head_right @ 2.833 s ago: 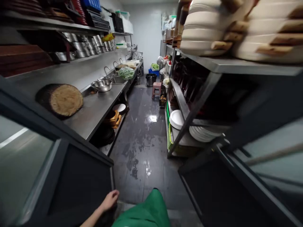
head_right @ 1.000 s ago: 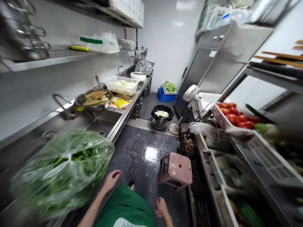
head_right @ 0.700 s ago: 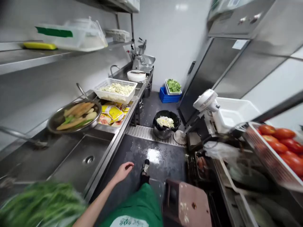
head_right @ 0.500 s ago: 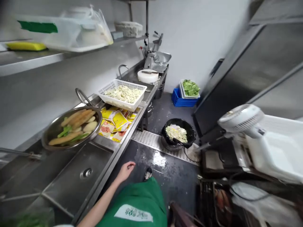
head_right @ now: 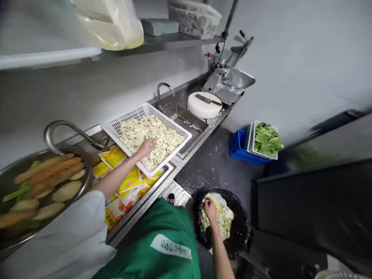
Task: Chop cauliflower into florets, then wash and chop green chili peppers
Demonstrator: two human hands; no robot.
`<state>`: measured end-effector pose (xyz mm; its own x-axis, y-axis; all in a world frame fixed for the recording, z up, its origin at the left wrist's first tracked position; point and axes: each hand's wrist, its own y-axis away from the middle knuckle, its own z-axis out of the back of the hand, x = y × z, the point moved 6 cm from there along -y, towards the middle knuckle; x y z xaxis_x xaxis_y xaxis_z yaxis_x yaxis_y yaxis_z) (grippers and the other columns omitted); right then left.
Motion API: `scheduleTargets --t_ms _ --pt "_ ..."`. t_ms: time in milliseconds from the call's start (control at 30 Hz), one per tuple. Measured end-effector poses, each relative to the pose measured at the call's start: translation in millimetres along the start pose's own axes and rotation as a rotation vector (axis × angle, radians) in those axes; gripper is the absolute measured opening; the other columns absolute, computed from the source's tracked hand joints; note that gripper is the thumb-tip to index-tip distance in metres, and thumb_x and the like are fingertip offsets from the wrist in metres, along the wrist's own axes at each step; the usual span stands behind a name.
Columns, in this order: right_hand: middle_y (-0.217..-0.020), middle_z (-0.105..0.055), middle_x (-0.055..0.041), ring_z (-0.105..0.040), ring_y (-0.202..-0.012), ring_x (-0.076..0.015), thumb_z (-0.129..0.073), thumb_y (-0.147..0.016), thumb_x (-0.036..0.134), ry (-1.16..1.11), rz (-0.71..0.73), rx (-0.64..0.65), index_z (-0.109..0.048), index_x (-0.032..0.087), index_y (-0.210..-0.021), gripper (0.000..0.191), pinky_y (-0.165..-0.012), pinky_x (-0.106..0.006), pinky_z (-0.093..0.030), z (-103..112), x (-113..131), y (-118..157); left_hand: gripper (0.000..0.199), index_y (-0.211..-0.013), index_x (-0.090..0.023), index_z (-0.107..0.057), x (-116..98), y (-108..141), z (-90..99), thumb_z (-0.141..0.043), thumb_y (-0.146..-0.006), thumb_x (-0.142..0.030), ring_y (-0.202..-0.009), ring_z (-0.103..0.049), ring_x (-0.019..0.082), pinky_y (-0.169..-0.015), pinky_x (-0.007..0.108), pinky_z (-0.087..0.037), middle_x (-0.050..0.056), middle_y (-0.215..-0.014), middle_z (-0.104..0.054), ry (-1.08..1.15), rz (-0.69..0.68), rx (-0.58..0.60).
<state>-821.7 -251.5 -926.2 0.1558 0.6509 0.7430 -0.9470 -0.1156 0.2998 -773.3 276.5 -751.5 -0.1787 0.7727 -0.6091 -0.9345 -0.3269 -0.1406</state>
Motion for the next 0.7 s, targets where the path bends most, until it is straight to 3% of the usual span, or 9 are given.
scheduleTargets --t_ms 67,133,167,233,333,400,500,600,700 --pt "-0.069 -0.071 -0.0080 -0.068 -0.063 -0.0244 -0.053 -0.078 0.043 -0.025 0.030 0.118 -0.074 0.017 -0.094 0.037 -0.063 -0.034 -0.055 -10.0 14.8 -29.7 0.061 -0.151 -0.022 -0.053 0.2 -45.8 -22.5 -0.055 -0.095 -0.048 -0.150 -0.031 0.043 -0.118 0.066 -0.029 0.017 -0.161 -0.043 -0.195 0.043 0.119" --pt "-0.073 -0.072 -0.0083 -0.068 -0.066 -0.0247 -0.053 -0.076 0.044 -0.033 0.081 0.222 -0.073 0.018 -0.092 0.037 -0.066 -0.035 -0.056 -16.9 25.8 -59.5 0.074 -0.158 -0.028 -0.044 5.9 -74.4 -37.2 -0.057 -0.093 -0.061 -0.154 -0.008 0.052 -0.113 0.078 -0.019 0.014 -0.171 -0.025 -0.314 0.128 0.195" --pt "-0.074 -0.072 -0.0084 -0.069 -0.067 -0.0250 -0.052 -0.076 0.045 -0.034 0.107 0.263 -0.072 0.018 -0.091 0.037 -0.068 -0.036 -0.056 -17.9 30.4 -78.1 0.076 -0.158 -0.029 -0.042 11.0 -85.2 -39.3 -0.056 -0.092 -0.064 -0.153 -0.005 0.055 -0.111 0.081 -0.018 0.014 -0.172 -0.022 -0.350 0.176 0.201" --pt "-0.073 -0.072 -0.0081 -0.068 -0.068 -0.0251 -0.052 -0.078 0.048 -0.024 0.133 0.326 -0.072 0.018 -0.090 0.038 -0.068 -0.036 -0.056 -14.5 39.2 -126.7 0.075 -0.156 -0.028 -0.045 25.7 -103.4 -32.0 -0.058 -0.092 -0.063 -0.150 -0.012 0.056 -0.110 0.079 -0.022 0.014 -0.171 -0.024 -0.416 0.269 0.136" --pt "-0.070 -0.071 -0.0068 -0.066 -0.066 -0.0238 -0.051 -0.084 0.048 0.019 0.133 0.457 -0.072 0.016 -0.096 0.040 -0.066 -0.034 -0.054 -3.2 62.6 -223.9 0.064 -0.147 -0.016 -0.053 54.0 -119.7 -6.5 -0.061 -0.094 -0.052 -0.137 -0.041 0.048 -0.109 0.066 -0.035 0.020 -0.161 -0.037 -0.479 0.425 -0.038" --pt "-0.072 -0.072 -0.0066 -0.067 -0.068 -0.0229 -0.051 -0.088 0.041 0.101 0.170 0.535 -0.073 0.015 -0.100 0.036 -0.068 -0.031 -0.053 6.4 93.6 -296.4 0.060 -0.142 -0.006 -0.053 67.3 -117.6 8.9 -0.059 -0.096 -0.045 -0.124 -0.054 0.038 -0.105 0.053 -0.044 0.022 -0.148 -0.048 -0.454 0.523 -0.159" --pt "-0.088 -0.077 -0.0080 -0.071 -0.080 -0.0207 -0.047 -0.092 0.025 0.338 0.336 0.639 -0.075 0.017 -0.104 0.031 -0.076 -0.026 -0.052 17.8 163.3 -401.2 0.057 -0.137 -0.004 -0.054 65.7 -93.9 22.0 -0.065 -0.093 -0.038 -0.113 -0.060 0.030 -0.099 0.043 -0.050 0.018 -0.133 -0.054 -0.439 0.674 -0.311" --pt "-0.108 -0.078 -0.0088 -0.071 -0.097 -0.0176 -0.046 -0.095 0.016 0.640 0.547 0.668 -0.074 0.017 -0.116 0.035 -0.086 -0.021 -0.050 25.7 237.9 -496.6 0.066 -0.143 -0.009 -0.050 42.1 -63.5 19.4 -0.070 -0.090 -0.042 -0.115 -0.061 0.031 -0.099 0.048 -0.052 0.018 -0.144 -0.045 -0.410 0.825 -0.330" --pt "-0.110 -0.077 -0.0137 -0.071 -0.100 -0.0199 -0.050 -0.094 0.012 0.745 0.594 0.658 -0.073 0.013 -0.119 0.034 -0.088 -0.022 -0.049 29.2 290.2 -577.5 0.084 -0.149 -0.012 -0.044 1.7 -46.9 12.1 -0.073 -0.084 -0.058 -0.121 -0.057 0.038 -0.097 0.061 -0.051 0.020 -0.159 -0.026 -0.369 0.925 -0.358"
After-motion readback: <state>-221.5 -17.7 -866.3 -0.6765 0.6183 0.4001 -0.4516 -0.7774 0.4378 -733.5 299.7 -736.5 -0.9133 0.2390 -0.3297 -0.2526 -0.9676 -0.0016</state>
